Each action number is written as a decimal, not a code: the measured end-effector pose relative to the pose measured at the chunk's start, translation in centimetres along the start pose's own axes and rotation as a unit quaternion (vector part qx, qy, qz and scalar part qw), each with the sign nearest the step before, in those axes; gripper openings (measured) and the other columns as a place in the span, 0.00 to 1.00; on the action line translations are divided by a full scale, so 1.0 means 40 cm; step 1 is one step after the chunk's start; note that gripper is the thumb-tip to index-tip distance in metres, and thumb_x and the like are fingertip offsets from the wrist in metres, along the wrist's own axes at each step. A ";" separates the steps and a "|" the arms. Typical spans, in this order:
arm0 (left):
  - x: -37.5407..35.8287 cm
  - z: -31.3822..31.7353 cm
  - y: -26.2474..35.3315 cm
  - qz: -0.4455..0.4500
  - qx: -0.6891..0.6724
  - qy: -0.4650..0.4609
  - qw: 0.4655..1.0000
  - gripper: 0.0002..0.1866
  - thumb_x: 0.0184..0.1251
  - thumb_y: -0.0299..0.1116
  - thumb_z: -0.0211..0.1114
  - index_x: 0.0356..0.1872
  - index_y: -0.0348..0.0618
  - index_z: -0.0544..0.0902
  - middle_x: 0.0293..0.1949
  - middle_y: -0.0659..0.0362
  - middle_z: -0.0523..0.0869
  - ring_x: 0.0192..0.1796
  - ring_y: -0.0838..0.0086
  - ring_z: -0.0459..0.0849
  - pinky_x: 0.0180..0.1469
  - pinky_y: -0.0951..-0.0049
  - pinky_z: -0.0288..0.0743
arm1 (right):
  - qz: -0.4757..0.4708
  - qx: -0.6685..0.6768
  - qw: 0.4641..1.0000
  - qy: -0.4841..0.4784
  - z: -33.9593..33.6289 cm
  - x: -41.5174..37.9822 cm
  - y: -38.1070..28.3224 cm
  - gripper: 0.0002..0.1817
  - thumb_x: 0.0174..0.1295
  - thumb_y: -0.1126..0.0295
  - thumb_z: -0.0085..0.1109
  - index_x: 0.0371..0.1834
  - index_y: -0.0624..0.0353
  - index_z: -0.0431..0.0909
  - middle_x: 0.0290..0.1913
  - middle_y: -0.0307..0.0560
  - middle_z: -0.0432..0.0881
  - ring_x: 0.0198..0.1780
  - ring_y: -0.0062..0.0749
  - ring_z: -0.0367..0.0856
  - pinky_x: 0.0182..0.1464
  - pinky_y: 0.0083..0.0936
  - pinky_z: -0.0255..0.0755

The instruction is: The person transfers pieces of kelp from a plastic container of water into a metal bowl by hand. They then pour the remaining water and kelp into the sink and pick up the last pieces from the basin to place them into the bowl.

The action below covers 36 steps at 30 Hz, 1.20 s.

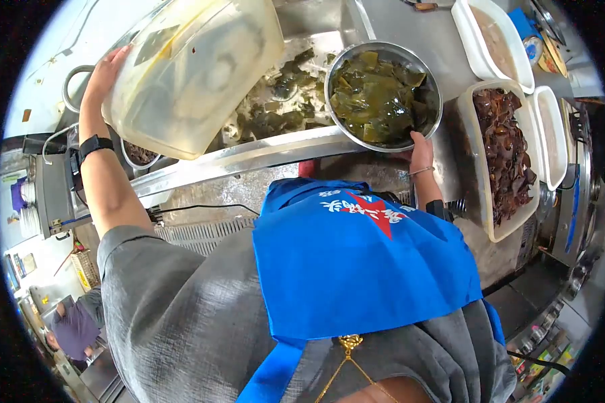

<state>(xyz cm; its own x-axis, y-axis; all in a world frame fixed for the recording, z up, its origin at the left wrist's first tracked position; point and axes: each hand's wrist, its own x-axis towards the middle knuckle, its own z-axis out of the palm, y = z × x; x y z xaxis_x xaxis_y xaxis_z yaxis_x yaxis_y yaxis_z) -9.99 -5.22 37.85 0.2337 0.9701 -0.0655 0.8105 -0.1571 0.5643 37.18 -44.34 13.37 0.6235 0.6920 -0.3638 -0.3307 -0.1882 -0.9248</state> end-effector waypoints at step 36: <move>-0.026 -0.050 0.054 0.090 0.182 0.108 0.973 0.23 0.56 0.53 0.51 0.44 0.46 0.75 0.30 0.56 0.80 0.32 0.73 0.78 0.38 0.74 0.68 | 0.009 0.003 0.999 0.032 -0.024 0.022 0.035 0.15 0.51 0.66 0.47 0.41 0.61 0.67 0.35 0.46 0.75 0.31 0.35 0.77 0.28 0.34 0.76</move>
<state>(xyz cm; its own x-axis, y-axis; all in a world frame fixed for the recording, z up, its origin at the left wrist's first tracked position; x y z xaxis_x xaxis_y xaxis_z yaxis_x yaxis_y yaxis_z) -9.57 -6.19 40.78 0.3035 0.9307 0.2041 0.9123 -0.3457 0.2196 37.94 -44.66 11.63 0.6618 0.6423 -0.3865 -0.3459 -0.1958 -0.9176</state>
